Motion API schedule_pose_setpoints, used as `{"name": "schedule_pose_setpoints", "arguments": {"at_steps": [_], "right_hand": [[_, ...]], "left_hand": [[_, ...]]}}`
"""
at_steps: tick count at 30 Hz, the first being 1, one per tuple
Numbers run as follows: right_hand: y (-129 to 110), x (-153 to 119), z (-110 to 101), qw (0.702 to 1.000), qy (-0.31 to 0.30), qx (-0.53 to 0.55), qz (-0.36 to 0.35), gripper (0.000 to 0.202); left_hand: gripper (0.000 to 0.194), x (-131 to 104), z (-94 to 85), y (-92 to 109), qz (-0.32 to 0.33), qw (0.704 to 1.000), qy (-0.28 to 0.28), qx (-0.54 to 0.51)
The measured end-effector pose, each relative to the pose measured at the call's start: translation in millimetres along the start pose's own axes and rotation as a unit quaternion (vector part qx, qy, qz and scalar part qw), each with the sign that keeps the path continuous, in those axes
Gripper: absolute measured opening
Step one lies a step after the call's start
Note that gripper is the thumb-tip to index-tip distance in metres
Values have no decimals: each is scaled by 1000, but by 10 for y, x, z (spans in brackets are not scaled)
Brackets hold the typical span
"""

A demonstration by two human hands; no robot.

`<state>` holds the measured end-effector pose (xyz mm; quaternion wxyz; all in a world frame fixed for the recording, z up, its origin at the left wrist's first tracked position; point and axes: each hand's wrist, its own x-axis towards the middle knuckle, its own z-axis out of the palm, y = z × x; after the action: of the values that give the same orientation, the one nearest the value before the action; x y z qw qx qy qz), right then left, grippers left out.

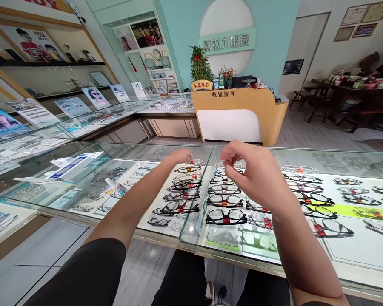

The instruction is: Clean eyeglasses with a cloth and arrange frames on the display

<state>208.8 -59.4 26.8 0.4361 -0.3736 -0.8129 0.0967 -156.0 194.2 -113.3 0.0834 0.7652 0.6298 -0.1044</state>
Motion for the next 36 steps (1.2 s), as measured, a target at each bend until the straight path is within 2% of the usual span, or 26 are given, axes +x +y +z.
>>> {"name": "schedule_pose_setpoints", "arguments": {"at_steps": [6, 9, 12, 15, 18, 21, 24, 27, 31, 36], "right_hand": [[-28, 11, 24, 1000, 13, 0, -4, 19], [-26, 12, 53, 1000, 23, 6, -13, 18], [-31, 6, 85, 999, 27, 20, -21, 17], [-45, -2, 150, 999, 17, 29, -34, 17], [-29, -1, 281, 998, 10, 50, -37, 16], [79, -4, 462, 997, 19, 80, -6, 13], [297, -46, 644, 991, 49, 120, 34, 10], [561, -135, 809, 962, 114, 227, 97, 7], [843, -257, 1017, 909, 179, 339, 166, 10], [1018, -364, 1217, 895, 154, 375, 186, 15]], "left_hand": [[38, 13, -13, -24, -15, 999, 11, -38], [35, -104, -61, -30, -15, 994, 52, -92], [27, -318, -118, 37, 7, 976, 127, -176], [25, -584, -141, 232, 60, 929, 224, -289], [35, -827, -106, 540, 128, 857, 285, -409], [46, -1002, -32, 899, 183, 785, 289, -516], [47, -1114, 61, 1244, 211, 722, 272, -600], [44, -1193, 168, 1515, 219, 672, 250, -662], [43, -1258, 324, 1702, 222, 636, 216, -707], [38, -1289, 485, 1753, 226, 619, 201, -724]]}}
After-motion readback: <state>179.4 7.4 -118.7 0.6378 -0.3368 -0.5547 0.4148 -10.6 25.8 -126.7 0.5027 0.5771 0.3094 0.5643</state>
